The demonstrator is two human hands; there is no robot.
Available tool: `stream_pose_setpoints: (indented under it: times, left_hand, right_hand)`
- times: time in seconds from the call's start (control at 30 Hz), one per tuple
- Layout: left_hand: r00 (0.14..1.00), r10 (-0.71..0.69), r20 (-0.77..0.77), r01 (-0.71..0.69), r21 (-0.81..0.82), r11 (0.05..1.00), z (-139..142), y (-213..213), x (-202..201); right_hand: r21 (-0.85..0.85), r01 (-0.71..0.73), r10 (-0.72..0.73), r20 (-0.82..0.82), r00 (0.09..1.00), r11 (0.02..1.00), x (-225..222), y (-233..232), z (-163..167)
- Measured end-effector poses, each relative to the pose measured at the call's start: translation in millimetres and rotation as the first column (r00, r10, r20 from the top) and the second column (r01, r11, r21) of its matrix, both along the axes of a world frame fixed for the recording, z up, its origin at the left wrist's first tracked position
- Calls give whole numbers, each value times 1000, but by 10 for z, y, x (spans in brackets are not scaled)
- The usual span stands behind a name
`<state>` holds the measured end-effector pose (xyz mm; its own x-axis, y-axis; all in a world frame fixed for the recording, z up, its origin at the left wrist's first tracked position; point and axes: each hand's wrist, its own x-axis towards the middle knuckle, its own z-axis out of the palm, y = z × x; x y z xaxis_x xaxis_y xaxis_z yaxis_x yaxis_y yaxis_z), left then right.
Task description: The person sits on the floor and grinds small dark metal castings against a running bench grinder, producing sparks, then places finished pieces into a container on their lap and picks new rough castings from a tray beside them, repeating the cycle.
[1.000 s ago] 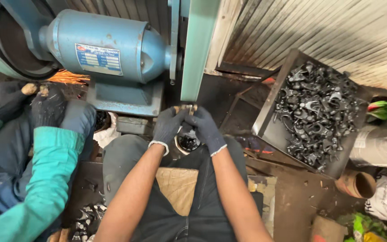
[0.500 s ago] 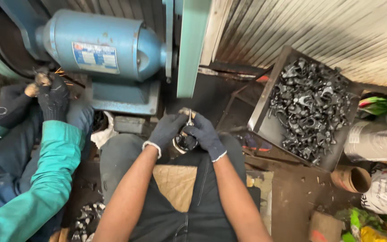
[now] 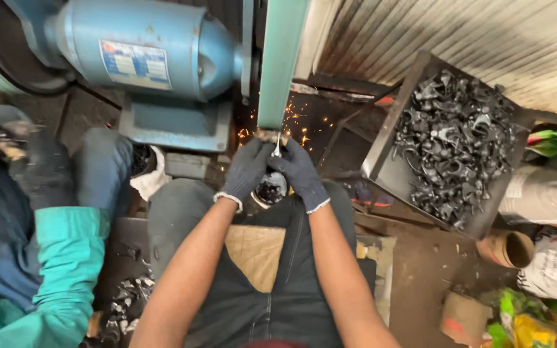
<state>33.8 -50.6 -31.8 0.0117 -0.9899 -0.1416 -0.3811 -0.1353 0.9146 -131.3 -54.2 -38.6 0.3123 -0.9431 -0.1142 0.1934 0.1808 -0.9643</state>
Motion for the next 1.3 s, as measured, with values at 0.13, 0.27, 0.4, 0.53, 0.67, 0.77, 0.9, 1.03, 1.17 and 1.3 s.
stream_pose_setpoints:
  times: [0.13,0.27,0.4,0.53,0.67,0.77,0.9,1.03,1.17,1.3]
  left_hand:
    - [996,-89,27,86,79,993,322,47,2]
    - [995,-94,-31,98,179,979,488,31,-31]
    - [986,-135,101,116,176,978,485,15,-62]
    - [989,-146,-22,148,179,973,454,20,-38]
    - [996,-21,84,11,119,993,344,-24,-83]
    - [969,97,-226,-78,91,993,178,-81,-180]
    - [991,-108,-74,62,-466,883,41,-92,-238]
    - [788,139,-599,20,252,967,190,-78,-243]
    - [990,-111,91,93,191,977,531,14,-218]
    - [914,-240,328,122,342,932,766,101,-195]
  right_hand:
    - [-200,99,-130,-148,980,975,-56,149,128]
    - [-132,186,-191,-23,981,974,-41,108,76]
    - [-181,324,-337,-49,940,929,-44,77,-40]
    - [-177,428,-449,-95,889,886,-8,108,-97]
    - [-12,481,-481,13,877,877,72,-42,-141]
    - [-213,458,-478,-51,877,863,124,-318,-197]
    - [101,516,-524,71,849,851,206,-559,-226]
    - [-81,423,-423,19,906,903,2,-474,-211]
    - [-518,201,-475,-474,742,831,-665,-119,-109]
    - [-584,466,-728,-647,227,665,-1584,-10,17]
